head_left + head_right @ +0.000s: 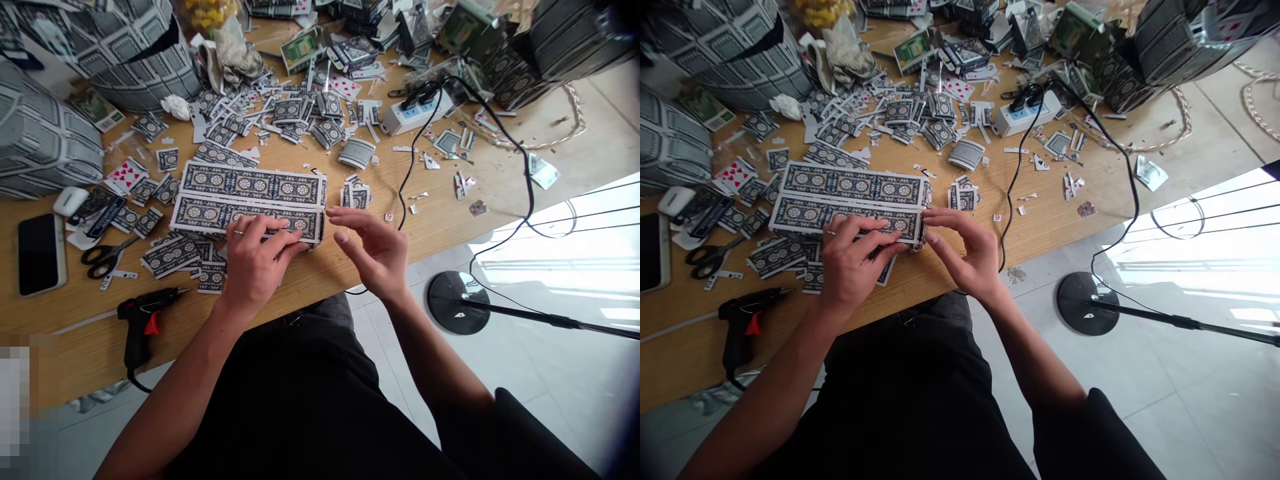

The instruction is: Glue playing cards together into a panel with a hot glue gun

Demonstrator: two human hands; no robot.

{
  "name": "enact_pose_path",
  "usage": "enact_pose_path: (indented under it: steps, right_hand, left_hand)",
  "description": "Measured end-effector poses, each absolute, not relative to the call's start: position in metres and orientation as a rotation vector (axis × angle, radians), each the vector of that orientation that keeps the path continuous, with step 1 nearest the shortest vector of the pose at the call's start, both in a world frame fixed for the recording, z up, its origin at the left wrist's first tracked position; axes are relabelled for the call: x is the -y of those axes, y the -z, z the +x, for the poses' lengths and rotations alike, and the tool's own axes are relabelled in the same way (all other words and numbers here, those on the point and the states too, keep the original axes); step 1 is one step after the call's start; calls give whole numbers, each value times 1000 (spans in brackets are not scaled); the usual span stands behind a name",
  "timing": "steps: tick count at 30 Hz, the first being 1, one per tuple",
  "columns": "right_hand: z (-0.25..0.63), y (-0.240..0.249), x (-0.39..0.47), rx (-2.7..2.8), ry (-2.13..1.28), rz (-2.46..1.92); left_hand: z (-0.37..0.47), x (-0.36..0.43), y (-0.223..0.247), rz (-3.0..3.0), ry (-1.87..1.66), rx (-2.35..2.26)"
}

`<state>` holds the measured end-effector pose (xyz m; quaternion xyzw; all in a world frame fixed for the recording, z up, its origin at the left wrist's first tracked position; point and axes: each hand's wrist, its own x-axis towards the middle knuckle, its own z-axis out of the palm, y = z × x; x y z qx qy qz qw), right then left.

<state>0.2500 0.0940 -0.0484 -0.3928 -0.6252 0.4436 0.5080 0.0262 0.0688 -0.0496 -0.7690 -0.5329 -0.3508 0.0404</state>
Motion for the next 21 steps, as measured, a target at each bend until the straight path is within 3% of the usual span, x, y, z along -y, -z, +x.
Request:
enact_pose_path:
  steps: [8,11,14,16,21]
  right_hand:
    - [276,21,-89,1661,-1057,-1365]
    - [288,0,-87,2187,-1516,-1232]
    - [290,-17,-81,2188,-1879,-826]
    - [286,-21,-76,2102,-1703,-852]
    - [273,-18,-70,2127,-808,-1293]
  left_hand:
    - [27,-68,50,-2362,1092,1653]
    - [27,-68,50,-2373,1088,1681]
    - [27,-67,49,-2377,1087,1707]
    - [28,-67,48,-2377,1083,1727]
    - [28,-66,48,-2384,1088,1772]
